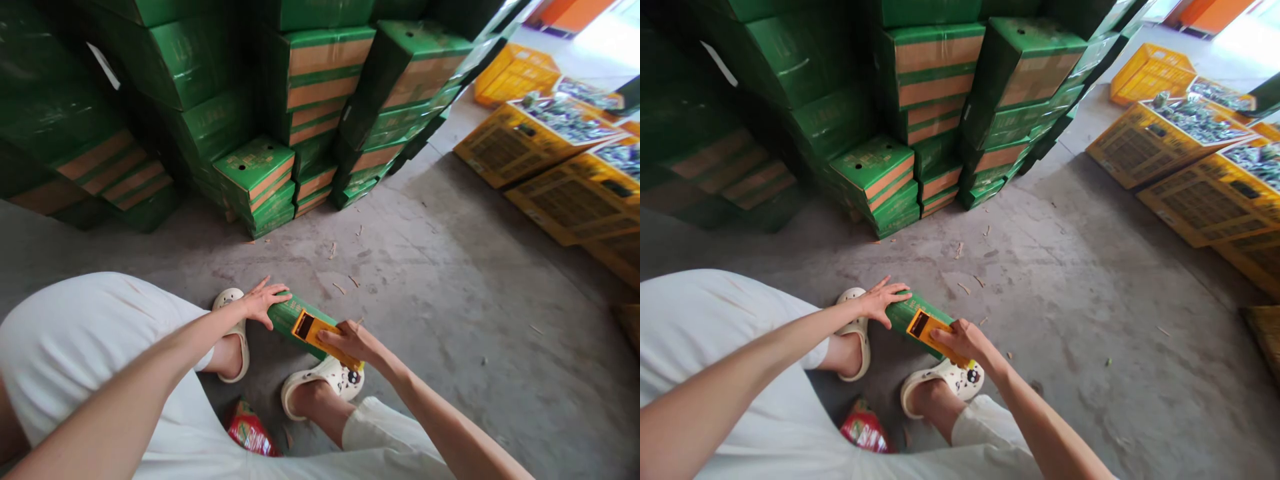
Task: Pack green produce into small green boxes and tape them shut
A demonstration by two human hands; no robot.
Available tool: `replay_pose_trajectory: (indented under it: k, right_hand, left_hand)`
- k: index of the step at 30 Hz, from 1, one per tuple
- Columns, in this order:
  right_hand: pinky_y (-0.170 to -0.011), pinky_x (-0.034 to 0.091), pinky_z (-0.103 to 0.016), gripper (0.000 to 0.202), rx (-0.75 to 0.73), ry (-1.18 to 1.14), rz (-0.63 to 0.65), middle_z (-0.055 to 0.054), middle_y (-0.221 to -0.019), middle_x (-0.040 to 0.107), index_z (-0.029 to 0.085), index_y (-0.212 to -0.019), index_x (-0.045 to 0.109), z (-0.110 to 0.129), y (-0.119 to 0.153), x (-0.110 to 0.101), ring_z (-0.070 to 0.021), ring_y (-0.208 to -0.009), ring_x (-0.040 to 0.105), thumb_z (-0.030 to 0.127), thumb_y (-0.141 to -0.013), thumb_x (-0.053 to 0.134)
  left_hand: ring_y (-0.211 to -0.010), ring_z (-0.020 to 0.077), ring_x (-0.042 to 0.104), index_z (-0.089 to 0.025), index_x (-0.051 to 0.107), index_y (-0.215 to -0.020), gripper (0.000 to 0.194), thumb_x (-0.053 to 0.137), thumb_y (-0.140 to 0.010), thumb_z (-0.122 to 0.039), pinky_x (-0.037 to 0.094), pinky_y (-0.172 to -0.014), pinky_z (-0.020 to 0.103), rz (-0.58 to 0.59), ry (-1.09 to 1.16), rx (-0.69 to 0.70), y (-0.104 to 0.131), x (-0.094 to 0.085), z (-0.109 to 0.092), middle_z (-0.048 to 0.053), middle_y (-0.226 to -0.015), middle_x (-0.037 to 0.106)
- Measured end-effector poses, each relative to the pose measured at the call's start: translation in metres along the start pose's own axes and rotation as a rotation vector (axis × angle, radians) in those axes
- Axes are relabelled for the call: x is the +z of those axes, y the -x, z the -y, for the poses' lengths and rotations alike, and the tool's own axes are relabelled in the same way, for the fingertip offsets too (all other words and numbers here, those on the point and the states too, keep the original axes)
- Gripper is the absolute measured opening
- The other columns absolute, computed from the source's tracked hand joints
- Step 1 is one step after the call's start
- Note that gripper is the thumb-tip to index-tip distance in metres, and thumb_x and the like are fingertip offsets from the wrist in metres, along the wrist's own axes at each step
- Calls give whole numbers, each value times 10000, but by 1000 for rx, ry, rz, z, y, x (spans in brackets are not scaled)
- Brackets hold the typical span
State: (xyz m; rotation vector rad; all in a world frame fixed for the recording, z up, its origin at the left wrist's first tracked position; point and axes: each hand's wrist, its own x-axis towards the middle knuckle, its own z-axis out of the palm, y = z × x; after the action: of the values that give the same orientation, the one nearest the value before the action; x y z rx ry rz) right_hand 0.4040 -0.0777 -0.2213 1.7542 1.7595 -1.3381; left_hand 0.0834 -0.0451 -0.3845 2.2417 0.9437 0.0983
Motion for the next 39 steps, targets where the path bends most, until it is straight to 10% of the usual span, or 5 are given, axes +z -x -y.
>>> replay_pose_trajectory:
  k: [10,19,39]
  right_hand:
    - [-540,325,-237,523,68,173,-48,-57,-765,671,148,-848,710,10,-9,11,-156,-695,603,656,-937,624]
    - [-538,339,-257,494,83,206,-45,-105,-855,747,137,-945,762,4,-15,16,-169,-697,632,606,-948,607]
    - [-500,330,-232,572,182,205,35,-60,-755,675,127,-877,745,-38,38,-15,-141,-640,571,679,-933,604]
  left_hand:
    - [-1574,380,359,-290,341,-1657,1215,934,-639,-587,16,-1309,626,13,-235,2,2,-5,-20,182,-1675,426]
    - [-1636,394,169,-70,180,-1684,1272,822,-722,-600,-5,-1337,520,-6,-383,-86,-23,39,-86,240,-1733,276]
    - [-1544,414,337,-52,241,-1650,1114,751,-770,-506,130,-1321,543,-133,-326,12,-17,44,-74,266,-1624,413]
